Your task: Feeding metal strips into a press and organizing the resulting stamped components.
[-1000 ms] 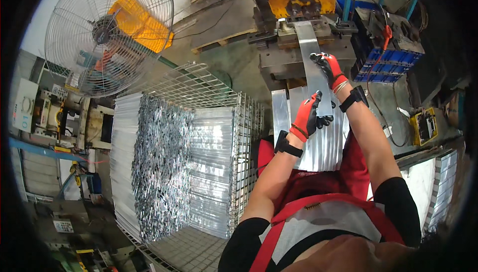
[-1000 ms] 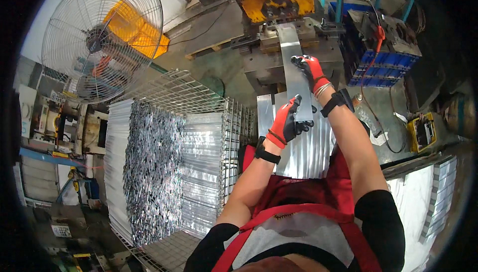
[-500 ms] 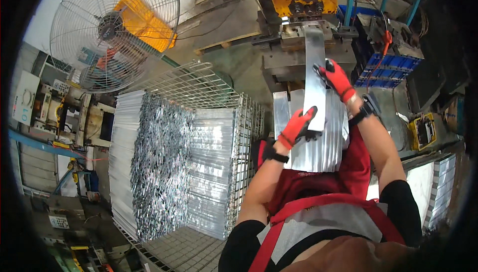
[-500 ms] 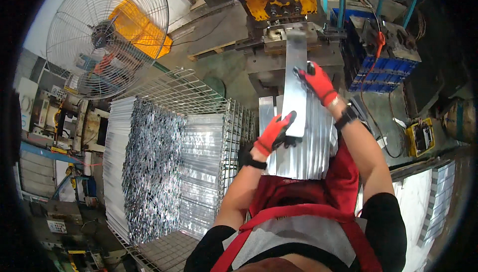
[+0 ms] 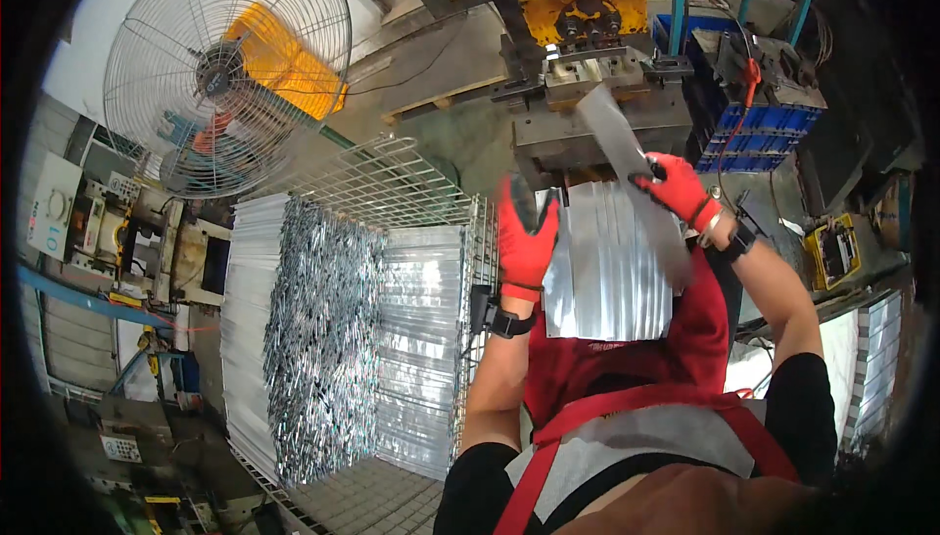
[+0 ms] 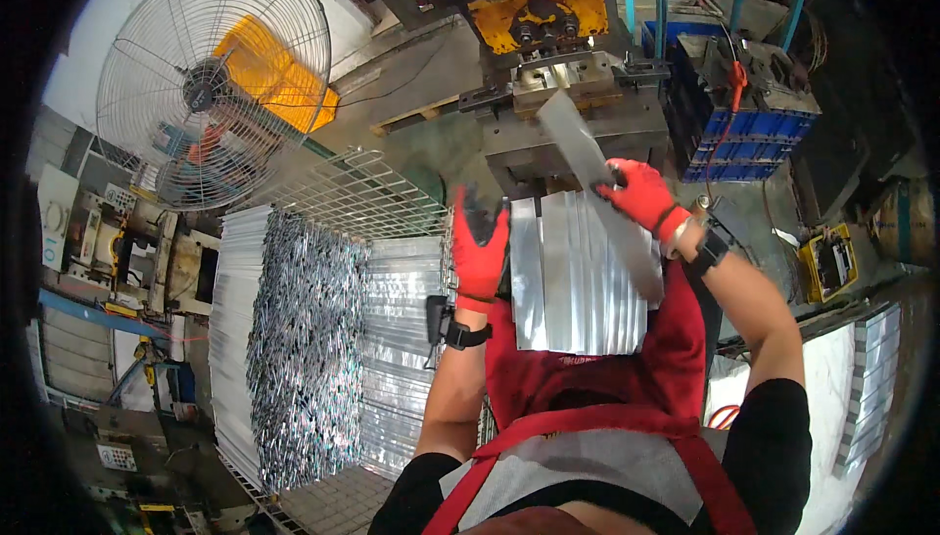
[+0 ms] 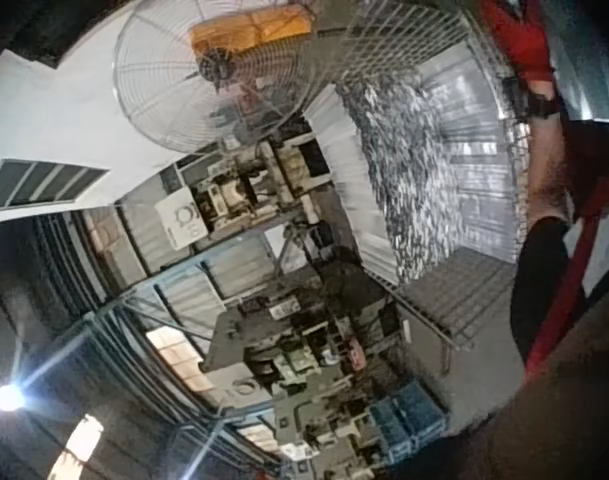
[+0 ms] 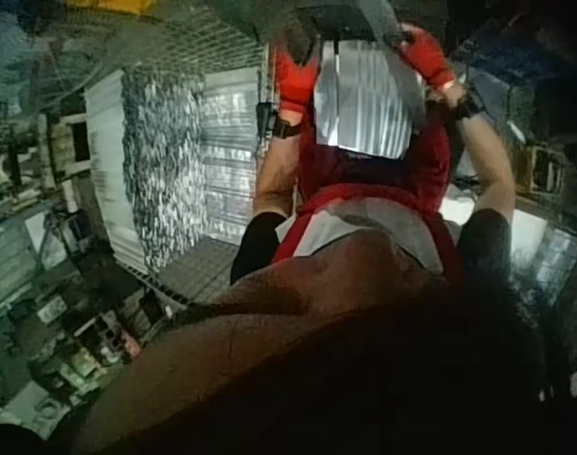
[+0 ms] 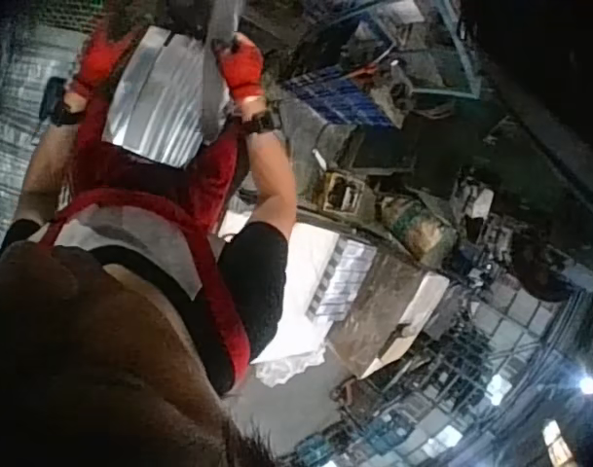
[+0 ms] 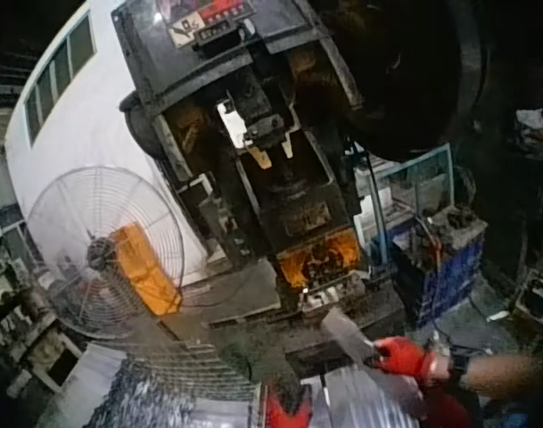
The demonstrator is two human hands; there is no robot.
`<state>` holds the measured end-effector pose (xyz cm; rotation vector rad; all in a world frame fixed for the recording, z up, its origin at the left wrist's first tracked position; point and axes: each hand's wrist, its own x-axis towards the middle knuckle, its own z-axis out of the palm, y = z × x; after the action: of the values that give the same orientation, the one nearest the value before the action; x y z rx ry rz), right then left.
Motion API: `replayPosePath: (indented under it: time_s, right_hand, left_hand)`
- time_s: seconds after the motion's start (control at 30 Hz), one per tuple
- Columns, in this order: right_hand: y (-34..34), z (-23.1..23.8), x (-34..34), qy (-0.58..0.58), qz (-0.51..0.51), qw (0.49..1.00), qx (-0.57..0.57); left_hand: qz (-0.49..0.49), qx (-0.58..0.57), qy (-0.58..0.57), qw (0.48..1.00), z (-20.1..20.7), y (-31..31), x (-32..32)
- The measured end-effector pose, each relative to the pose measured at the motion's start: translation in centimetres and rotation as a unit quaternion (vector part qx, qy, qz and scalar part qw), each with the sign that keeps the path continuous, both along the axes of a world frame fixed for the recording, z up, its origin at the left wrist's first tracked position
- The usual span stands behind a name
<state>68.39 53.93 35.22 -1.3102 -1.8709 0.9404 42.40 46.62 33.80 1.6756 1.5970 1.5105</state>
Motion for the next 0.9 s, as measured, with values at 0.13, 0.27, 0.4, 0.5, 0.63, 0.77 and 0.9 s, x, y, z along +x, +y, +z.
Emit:
replayPosePath:
  time_s: [0.13, 0.27, 0.4, 0.5, 0.63, 0.77, 0.9]
  right_hand:
    - [5.4, -3.3, -1.9, 0.298, -0.065, 0.949, -0.085]
    - [9.0, -4.9, -4.0, 0.32, -0.06, 0.943, -0.069]
    - [12.0, -8.2, -2.9, 0.389, -0.022, 0.909, -0.148]
    - [12.3, -8.6, -3.3, 0.452, 0.035, 0.883, -0.122]
    - [12.6, -8.1, -3.7, 0.435, 0.027, 0.895, -0.098]
    - [13.2, -8.7, -3.5, 0.453, 0.028, 0.884, -0.114]
    - [14.2, -10.0, -2.7, 0.465, 0.043, 0.879, -0.1]
  left_hand:
    - [-0.308, -0.307, -0.532, 0.727, -7.6, 1.2, 2.9]
    - [-0.338, -0.228, -0.427, 0.807, -10.3, 0.7, 7.4]
    - [-0.407, -0.366, -0.562, 0.62, -2.7, 2.0, 8.8]
    - [-0.298, -0.334, -0.5, 0.742, -3.6, 2.5, 9.0]
    - [-0.298, -0.333, -0.556, 0.701, -3.4, 3.5, 9.0]
    - [-0.287, -0.372, -0.505, 0.724, -4.1, 4.2, 9.1]
    - [-0.279, -0.362, -0.534, 0.711, -3.9, 4.2, 9.5]
